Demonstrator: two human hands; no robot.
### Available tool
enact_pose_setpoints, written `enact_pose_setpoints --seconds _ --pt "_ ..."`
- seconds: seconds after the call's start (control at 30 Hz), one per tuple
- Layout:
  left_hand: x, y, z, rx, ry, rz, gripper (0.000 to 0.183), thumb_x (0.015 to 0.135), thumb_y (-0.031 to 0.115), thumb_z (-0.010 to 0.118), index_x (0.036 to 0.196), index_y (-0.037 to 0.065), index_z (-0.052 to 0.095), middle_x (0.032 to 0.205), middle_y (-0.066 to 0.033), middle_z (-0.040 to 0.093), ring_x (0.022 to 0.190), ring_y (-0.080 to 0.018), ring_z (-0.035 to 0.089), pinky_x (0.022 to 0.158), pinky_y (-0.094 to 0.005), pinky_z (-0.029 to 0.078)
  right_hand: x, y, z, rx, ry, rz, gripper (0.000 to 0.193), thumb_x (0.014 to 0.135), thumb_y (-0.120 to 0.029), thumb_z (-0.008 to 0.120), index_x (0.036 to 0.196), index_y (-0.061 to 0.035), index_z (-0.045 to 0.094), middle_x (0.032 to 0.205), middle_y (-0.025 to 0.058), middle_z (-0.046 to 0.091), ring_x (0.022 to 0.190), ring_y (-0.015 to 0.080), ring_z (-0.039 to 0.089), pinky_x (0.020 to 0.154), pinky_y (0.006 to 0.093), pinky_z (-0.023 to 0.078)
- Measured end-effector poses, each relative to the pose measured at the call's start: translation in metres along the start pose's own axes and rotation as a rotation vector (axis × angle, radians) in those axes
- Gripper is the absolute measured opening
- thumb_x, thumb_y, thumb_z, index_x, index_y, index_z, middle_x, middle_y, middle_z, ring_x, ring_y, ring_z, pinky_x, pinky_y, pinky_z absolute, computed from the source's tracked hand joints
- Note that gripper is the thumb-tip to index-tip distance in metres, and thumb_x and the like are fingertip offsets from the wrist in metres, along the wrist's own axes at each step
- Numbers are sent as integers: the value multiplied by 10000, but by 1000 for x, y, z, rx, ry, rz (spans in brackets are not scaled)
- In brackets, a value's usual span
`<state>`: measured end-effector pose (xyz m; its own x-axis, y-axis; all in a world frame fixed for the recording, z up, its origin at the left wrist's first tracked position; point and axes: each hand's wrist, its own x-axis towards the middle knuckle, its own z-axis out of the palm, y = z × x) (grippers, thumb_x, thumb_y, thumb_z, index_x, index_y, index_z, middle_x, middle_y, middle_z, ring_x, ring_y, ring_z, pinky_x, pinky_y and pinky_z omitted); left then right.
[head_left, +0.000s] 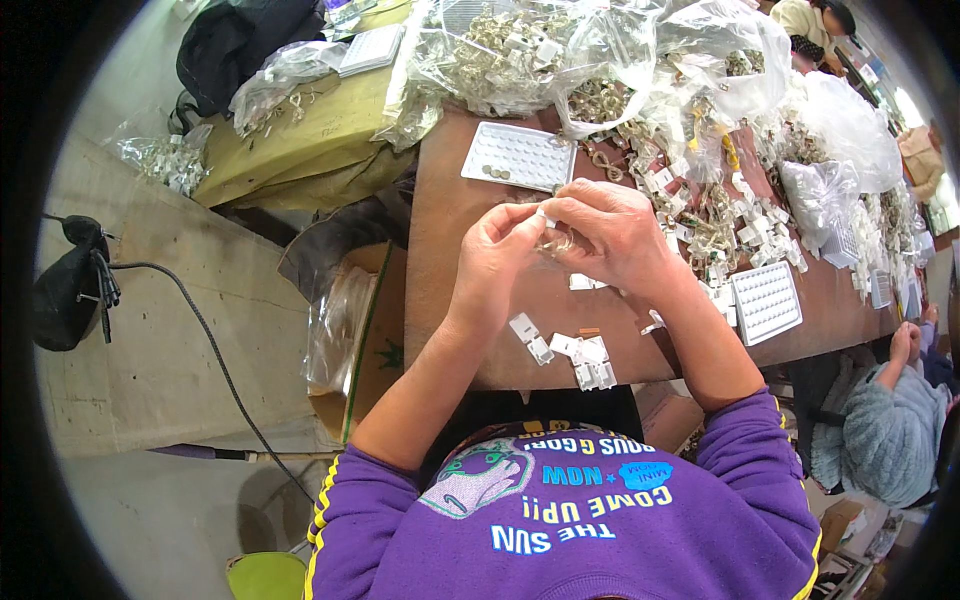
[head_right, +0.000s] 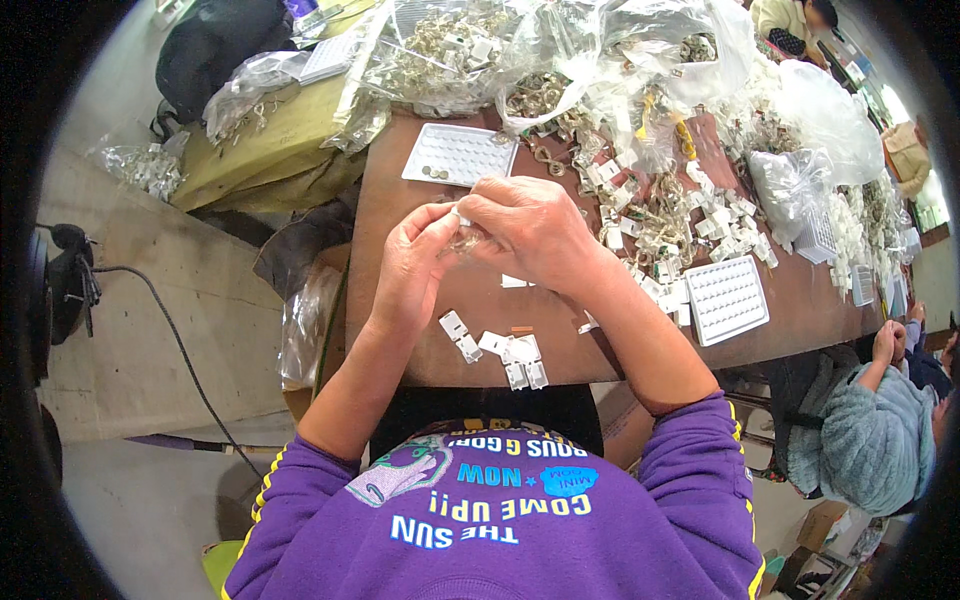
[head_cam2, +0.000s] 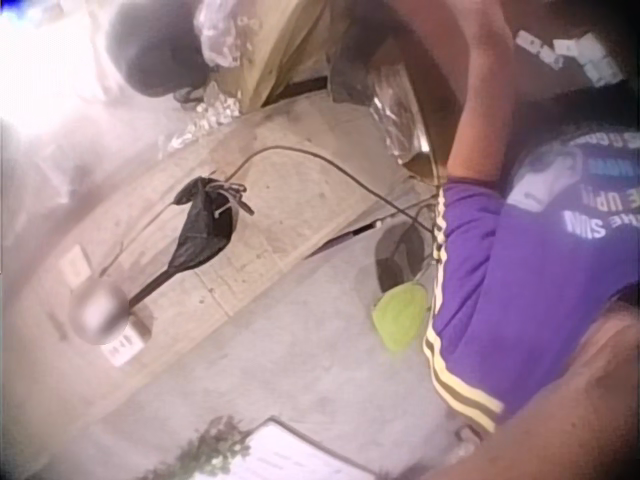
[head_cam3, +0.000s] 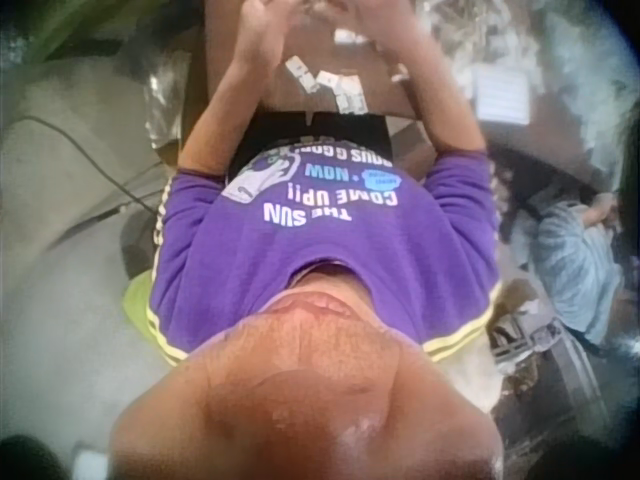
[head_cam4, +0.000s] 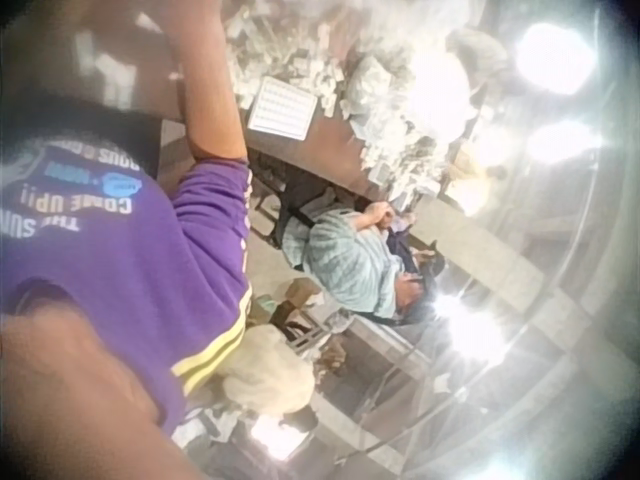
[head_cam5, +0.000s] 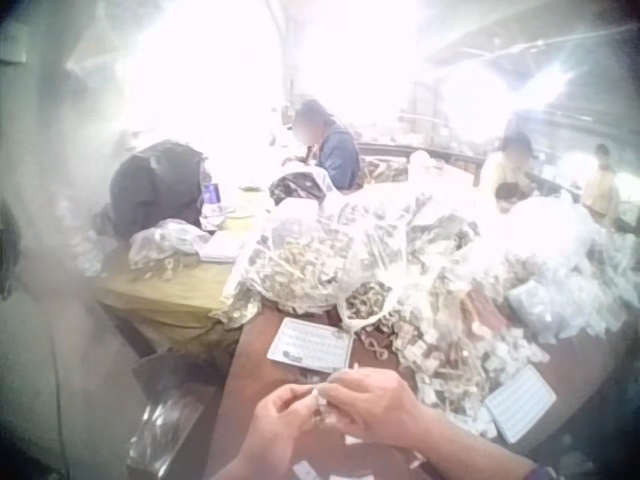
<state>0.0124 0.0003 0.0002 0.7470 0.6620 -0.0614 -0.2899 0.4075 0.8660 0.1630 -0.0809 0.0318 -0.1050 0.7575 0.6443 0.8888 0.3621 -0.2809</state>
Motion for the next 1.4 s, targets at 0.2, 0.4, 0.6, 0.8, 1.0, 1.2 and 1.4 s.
enact_pose_setpoints --seconds 0.2,0.4,0.6,0.8,1.0,1.2,1.4 --pt "6 -3 -5 -427 -148 -48 199 964 106 549 1132 1 565 1062 -94 622 947 -174 628 863 -311 526 5 2 1 -16 78 -58 275 702 -97 677 977 -82 676 879 56 644 728 253 636 642 332 522" --pt "16 -1 -25 -482 111 187 231 924 104 626 1132 16 578 1058 -111 631 972 -208 626 950 -355 511 19 9 -21 251 148 434 292 832 -66 695 1124 -49 683 1019 64 675 860 125 673 760 271 528" --pt "20 0 -37 -465 131 299 245 904 106 651 1136 32 616 1056 -98 652 1027 -224 625 962 -368 508 -2 11 -46 91 -92 441 197 821 -106 707 999 -23 711 874 92 688 775 149 682 658 282 526" --pt "19 -1 -35 -500 116 325 266 917 67 627 1161 -14 557 1061 -127 639 1007 -237 641 943 -348 521 -68 -34 -56 -127 -167 266 510 774 -294 730 1248 -154 604 1242 104 589 1170 298 548 990 415 442" --pt "22 2 -34 -458 143 406 235 922 59 618 1139 -15 565 1043 -138 637 983 -236 652 930 -337 534 -99 -22 -31 -393 -401 -7 400 845 -286 635 1235 -200 616 1362 9 526 1302 228 448 1091 460 323" --pt "22 3 -40 -413 192 434 253 901 90 654 1126 -6 592 1015 -137 661 1008 -261 638 948 -388 515 -79 17 -24 -612 -213 87 290 804 -156 670 1091 -111 680 1236 30 622 1243 232 511 1068 456 330" --pt "23 0 -36 -453 161 434 276 892 88 666 1135 -10 579 1013 -137 640 997 -263 626 934 -393 519 -47 -14 -3 -174 -156 136 271 755 -131 710 1022 -90 685 1062 74 660 1013 273 627 892 398 495"
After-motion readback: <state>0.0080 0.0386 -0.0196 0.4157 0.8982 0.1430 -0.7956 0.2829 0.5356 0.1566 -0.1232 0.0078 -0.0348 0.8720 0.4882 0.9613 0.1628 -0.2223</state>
